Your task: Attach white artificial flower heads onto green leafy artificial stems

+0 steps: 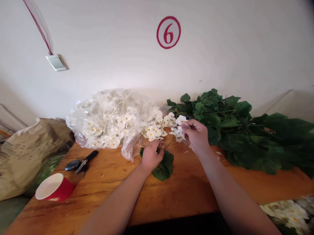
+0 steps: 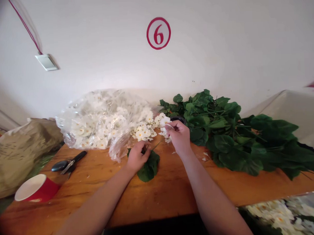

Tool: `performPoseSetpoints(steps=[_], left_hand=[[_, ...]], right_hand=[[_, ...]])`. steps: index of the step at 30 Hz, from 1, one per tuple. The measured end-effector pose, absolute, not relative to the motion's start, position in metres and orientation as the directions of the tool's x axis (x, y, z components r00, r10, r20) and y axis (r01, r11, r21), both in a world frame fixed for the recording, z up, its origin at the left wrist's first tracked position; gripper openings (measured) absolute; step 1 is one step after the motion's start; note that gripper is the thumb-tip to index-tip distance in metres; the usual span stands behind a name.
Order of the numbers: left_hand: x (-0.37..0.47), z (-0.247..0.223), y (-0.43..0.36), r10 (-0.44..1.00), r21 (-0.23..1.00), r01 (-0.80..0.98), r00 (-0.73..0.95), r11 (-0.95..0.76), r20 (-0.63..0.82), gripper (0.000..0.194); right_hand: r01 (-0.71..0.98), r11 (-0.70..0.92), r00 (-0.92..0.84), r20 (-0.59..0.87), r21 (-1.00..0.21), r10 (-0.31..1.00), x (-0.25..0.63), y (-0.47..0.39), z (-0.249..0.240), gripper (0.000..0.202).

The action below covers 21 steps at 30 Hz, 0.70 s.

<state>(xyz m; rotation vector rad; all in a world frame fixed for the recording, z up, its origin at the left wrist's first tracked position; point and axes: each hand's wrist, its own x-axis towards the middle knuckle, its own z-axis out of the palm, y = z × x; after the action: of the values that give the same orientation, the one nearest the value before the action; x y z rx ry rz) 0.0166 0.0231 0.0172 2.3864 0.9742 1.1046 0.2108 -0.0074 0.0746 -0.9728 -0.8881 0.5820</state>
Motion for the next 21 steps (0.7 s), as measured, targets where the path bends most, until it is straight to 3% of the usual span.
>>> performPoseSetpoints(steps=[3, 6, 8, 11, 16, 21], left_hand=[[0.014, 0.019, 0.024, 0.786, 0.564, 0.548, 0.440, -0.618, 0.434, 0.034], [0.012, 0.020, 0.025, 0.795, 0.528, 0.596, 0.482, -0.605, 0.367, 0.027], [0.012, 0.022, 0.025, 0.794, 0.479, 0.634, 0.513, -0.607, 0.327, 0.016], [0.012, 0.026, 0.024, 0.808, 0.408, 0.698, 0.522, -0.589, 0.273, 0.013], [0.014, 0.028, 0.023, 0.828, 0.356, 0.748, 0.515, -0.560, 0.221, 0.017], [0.013, 0.025, 0.025, 0.825, 0.353, 0.746, 0.522, -0.565, 0.218, 0.018]], right_hand=[[-0.083, 0.538, 0.587, 0.395, -0.839, 0.707, 0.222, -0.012, 0.090, 0.024], [-0.036, 0.563, 0.626, 0.420, -0.826, 0.657, 0.240, -0.013, 0.109, 0.026], [0.083, 0.488, 0.612, 0.431, -0.869, 0.663, 0.256, -0.009, 0.121, 0.026], [0.388, 0.260, 0.533, 0.446, -0.884, 0.719, 0.278, 0.007, 0.136, 0.025], [0.785, 0.044, 0.290, 0.430, -0.618, 0.855, 0.291, 0.041, 0.149, 0.018], [0.873, 0.072, 0.144, 0.397, -0.482, 0.906, 0.286, 0.069, 0.140, 0.016]])
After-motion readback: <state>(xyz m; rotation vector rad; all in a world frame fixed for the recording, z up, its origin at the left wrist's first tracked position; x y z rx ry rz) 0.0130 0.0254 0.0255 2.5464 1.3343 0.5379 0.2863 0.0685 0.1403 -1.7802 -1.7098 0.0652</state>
